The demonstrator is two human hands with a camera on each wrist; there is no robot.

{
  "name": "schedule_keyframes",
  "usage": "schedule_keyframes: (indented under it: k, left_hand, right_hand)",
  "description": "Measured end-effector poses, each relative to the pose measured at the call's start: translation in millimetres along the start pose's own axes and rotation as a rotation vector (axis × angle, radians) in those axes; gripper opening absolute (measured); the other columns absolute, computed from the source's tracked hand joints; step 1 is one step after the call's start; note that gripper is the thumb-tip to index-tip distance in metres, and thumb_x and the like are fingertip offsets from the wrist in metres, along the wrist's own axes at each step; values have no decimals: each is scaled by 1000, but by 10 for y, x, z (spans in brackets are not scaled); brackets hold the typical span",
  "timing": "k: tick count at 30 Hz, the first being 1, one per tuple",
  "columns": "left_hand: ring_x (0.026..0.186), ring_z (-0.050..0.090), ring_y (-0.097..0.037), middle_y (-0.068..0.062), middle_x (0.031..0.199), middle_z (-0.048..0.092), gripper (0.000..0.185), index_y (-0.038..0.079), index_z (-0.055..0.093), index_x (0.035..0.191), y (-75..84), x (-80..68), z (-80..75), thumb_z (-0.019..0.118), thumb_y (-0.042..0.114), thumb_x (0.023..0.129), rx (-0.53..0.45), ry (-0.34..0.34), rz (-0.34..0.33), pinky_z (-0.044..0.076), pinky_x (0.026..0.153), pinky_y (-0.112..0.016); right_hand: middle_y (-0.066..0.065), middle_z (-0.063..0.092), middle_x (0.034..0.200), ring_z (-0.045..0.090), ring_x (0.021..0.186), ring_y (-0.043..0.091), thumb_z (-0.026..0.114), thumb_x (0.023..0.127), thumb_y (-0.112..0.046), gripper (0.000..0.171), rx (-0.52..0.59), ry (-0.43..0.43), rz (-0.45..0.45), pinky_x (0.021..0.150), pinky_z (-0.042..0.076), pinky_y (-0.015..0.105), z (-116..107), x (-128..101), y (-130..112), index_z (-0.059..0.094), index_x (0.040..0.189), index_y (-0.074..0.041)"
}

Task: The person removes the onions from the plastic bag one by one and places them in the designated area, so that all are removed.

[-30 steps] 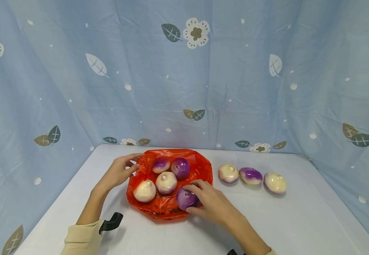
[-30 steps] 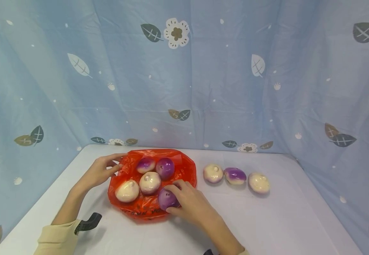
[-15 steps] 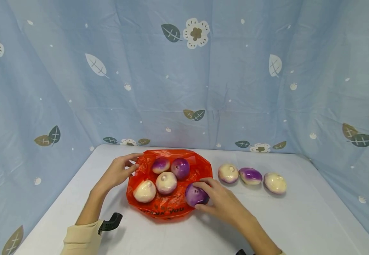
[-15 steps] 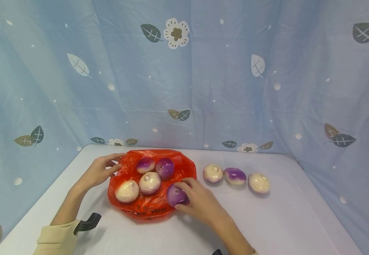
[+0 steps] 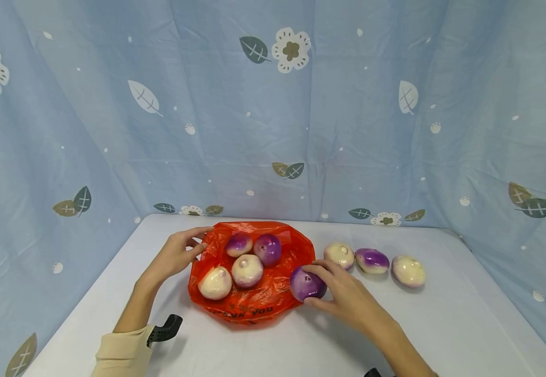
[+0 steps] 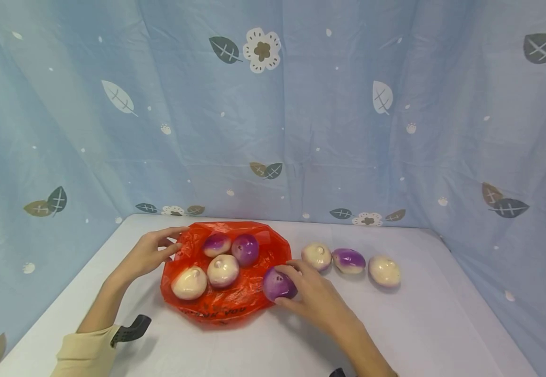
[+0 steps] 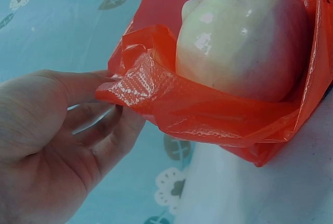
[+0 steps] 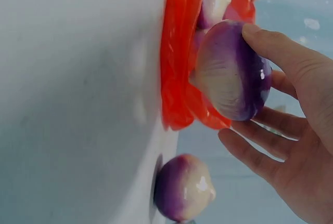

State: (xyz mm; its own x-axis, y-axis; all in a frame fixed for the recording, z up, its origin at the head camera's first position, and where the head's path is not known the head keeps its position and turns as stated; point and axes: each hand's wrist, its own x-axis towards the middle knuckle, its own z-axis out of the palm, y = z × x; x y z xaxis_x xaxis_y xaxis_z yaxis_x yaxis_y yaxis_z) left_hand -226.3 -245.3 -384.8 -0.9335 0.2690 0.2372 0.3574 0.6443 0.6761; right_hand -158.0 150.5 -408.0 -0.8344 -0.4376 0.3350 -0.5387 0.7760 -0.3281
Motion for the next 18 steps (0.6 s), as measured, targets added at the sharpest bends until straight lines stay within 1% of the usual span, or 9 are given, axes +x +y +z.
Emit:
schedule_keyframes:
  k: [4,6,7,10,11,13,17,18]
  left_hand:
    - [83,70,-22,-22,114,67,43,6,57,136,1,7,3,60,1,93,-2,-8,-6,57,59,-23]
    - [84,70,-23,-22,115,67,43,7,57,136,0,13,6,60,2,93,0,-11,-8,57,60,-22]
    - [84,70,-23,-22,115,67,43,7,57,136,-1,14,6,61,2,93,1,-11,-7,57,60,-22]
    - [85,70,-24,-21,115,67,43,7,57,136,0,14,6,61,2,94,6,-11,-3,57,60,-22]
    - [85,70,-24,-21,114,67,43,7,57,136,-1,14,6,61,2,94,6,-10,-3,57,60,-22]
    - [85,70,-24,-21,114,67,43,7,57,136,-5,14,7,61,2,94,7,-10,-1,57,60,-22]
    - [84,69,-23,-21,114,67,43,8,57,136,-21,15,15,61,2,94,9,-14,-4,57,60,-22]
    - [84,69,-23,-21,115,67,43,8,57,136,-24,15,17,61,3,94,9,-15,-6,57,60,-22]
  right_hand:
    - [2,56,134,58,125,24,84,74,-43,63,1,5,13,95,55,46,-55,-34,61,58,131,-32]
    - [0,56,133,60,121,20,82,75,-45,62,-10,4,25,94,56,44,-81,-47,92,58,131,-34]
    - [0,56,134,60,121,21,82,75,-46,62,-12,5,32,94,56,45,-94,-51,107,57,131,-34]
    - [0,56,135,58,124,22,81,76,-47,62,-9,5,50,94,56,47,-130,-57,148,57,132,-35]
    - [1,55,136,57,125,23,81,76,-47,62,-1,4,54,96,54,50,-142,-58,161,57,132,-35]
    - [2,55,137,54,128,26,81,76,-46,63,16,3,60,95,54,53,-164,-59,185,57,133,-34]
    - [1,54,137,53,129,28,81,77,-45,63,44,-1,79,92,55,52,-198,-72,237,56,133,-34]
    - [1,54,137,53,128,29,82,77,-44,63,49,-1,84,88,58,50,-205,-76,250,56,133,-33]
